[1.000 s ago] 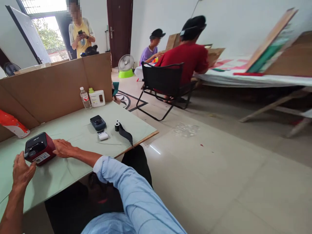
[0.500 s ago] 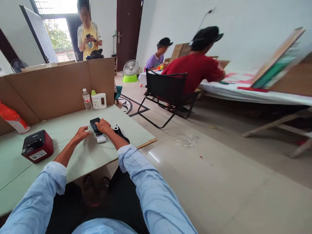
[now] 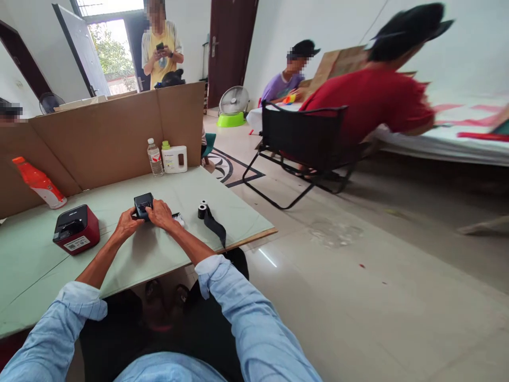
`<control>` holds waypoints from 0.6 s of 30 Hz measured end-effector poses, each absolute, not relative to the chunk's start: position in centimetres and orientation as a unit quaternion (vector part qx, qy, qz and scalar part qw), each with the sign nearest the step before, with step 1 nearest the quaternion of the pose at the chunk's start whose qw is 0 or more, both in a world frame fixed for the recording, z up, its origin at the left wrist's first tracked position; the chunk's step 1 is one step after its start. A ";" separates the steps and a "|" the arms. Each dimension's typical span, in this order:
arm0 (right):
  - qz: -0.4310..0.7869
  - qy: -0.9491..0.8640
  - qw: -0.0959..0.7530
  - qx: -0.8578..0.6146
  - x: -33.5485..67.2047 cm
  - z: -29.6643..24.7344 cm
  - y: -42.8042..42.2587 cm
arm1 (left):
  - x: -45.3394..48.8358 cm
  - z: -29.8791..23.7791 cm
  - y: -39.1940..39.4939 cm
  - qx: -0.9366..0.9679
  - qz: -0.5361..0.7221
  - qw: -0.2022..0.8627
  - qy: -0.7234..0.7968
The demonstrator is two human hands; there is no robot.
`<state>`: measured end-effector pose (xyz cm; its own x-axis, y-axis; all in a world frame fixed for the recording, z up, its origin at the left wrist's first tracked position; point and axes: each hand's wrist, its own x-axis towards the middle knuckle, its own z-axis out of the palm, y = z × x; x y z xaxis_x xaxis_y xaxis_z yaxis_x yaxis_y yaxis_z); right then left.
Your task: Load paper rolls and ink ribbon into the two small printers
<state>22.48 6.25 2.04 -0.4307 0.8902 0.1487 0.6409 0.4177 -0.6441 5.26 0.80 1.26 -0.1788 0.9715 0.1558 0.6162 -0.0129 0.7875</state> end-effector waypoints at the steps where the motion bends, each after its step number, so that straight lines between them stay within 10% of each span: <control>1: 0.260 -0.811 0.246 -0.463 22.0 1.6 5.4 | 4.6 1.0 -0.4 0.596 0.386 0.219 0.670; 18: 0.307 -0.828 0.331 -0.333 21.1 -4.5 3.0 | -1.1 -2.6 -3.6 0.617 0.411 0.190 0.643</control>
<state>21.14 2.97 -4.47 -0.5591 0.7551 0.3425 0.3484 0.5888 -0.7293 -1.10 -3.57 -2.62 -0.1651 0.9507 0.2625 0.6382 -0.0999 0.7634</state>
